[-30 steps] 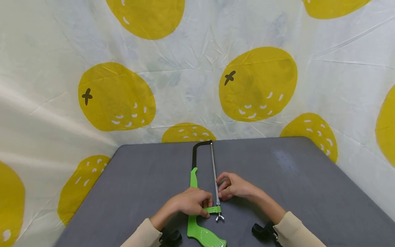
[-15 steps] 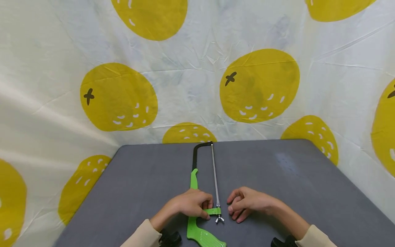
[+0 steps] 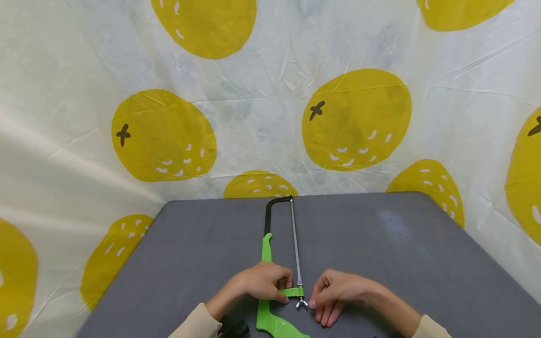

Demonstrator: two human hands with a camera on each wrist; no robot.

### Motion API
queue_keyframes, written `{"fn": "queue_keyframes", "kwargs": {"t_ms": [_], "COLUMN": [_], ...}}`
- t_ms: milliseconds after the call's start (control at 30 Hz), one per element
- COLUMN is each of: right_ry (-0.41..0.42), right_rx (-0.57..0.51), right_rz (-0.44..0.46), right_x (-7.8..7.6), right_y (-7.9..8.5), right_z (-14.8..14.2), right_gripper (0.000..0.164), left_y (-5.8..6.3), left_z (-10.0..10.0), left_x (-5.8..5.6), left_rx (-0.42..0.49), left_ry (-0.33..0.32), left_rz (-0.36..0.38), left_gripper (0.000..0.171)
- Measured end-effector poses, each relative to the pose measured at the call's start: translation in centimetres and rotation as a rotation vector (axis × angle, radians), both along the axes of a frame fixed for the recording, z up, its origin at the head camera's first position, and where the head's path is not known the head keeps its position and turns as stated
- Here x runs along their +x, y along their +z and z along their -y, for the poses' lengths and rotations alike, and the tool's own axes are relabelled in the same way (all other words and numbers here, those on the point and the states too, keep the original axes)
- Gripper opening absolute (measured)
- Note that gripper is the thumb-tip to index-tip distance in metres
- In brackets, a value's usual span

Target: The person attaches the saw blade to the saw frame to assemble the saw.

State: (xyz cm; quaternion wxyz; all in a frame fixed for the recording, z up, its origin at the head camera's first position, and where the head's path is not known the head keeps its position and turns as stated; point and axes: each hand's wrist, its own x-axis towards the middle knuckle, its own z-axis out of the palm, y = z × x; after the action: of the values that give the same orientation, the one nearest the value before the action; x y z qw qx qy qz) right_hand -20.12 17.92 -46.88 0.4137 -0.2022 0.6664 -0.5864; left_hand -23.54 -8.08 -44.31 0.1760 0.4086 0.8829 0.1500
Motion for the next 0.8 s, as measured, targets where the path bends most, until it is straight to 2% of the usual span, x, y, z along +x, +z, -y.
{"fn": "queue_keyframes", "kwargs": {"t_ms": [333,800], "right_ry": [0.025,0.001], "right_rx": [-0.022,-0.008], "right_rz": [0.026,0.007], "right_x": [0.7,1.0], "right_y": [-0.1,-0.4], "right_z": [0.9,1.5], "right_gripper": [0.021,0.022], "left_y": [0.1,0.0], "left_z": [0.1,0.1], "left_x": [0.1,0.0], "left_rx": [0.007,0.000], "left_ry": [-0.005,0.003], "left_rz": [0.000,0.018], "left_gripper": [0.019,0.018]}}
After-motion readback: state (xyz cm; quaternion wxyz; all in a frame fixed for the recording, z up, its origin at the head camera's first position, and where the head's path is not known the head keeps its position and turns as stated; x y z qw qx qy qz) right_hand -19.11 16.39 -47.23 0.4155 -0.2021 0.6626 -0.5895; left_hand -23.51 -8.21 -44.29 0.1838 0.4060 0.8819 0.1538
